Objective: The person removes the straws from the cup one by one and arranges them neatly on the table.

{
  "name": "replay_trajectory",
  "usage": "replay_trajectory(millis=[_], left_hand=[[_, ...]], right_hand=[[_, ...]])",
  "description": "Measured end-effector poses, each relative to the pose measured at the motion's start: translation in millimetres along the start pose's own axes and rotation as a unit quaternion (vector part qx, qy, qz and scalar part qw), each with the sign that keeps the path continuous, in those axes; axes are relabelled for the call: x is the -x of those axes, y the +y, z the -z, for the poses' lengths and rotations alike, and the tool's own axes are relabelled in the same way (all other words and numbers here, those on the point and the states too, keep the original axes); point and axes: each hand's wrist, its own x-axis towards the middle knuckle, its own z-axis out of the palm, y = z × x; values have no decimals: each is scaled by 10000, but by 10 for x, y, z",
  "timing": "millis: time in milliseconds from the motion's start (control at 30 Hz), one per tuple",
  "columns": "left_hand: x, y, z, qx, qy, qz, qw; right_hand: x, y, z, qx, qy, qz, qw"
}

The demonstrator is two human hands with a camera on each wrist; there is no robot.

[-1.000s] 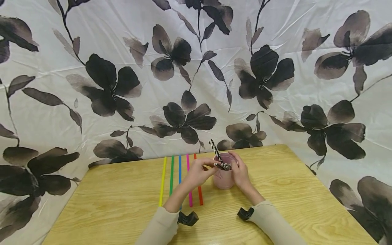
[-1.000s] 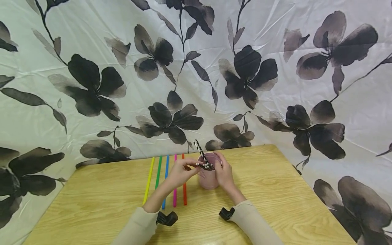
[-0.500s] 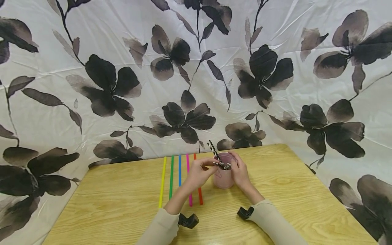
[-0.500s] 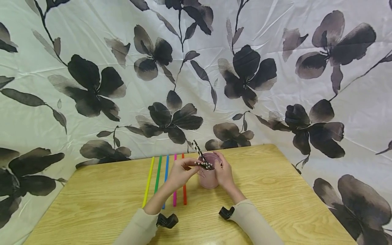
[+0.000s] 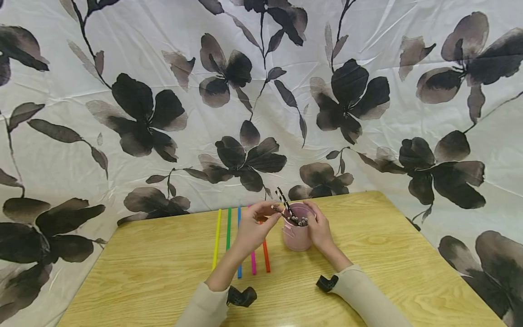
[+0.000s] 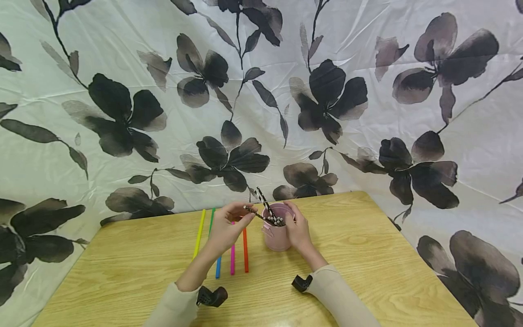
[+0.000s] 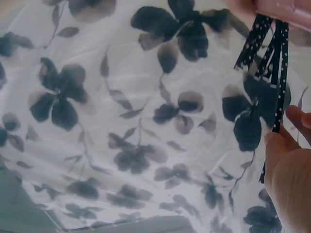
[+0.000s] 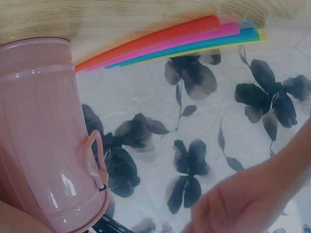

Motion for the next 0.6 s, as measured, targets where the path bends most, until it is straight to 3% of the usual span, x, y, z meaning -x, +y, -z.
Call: replay_trajectory(millis=[200,333,467,600], left_hand=[[-71,183,108,408,612,-462,9962],[-135,333,226,770,956,-877,9886],[-191,477,394,1079,1215,-1039,9812],[-218,566,566,908,1263,-1068,9820]], right_hand=[[10,-7,-3,-68,51,-57,9999],[12,-18,0,-63,30,-57,10000],[14,-38,3,-35,-5,-3,10000],[18,-47,5,-52,-23,-6,10000]])
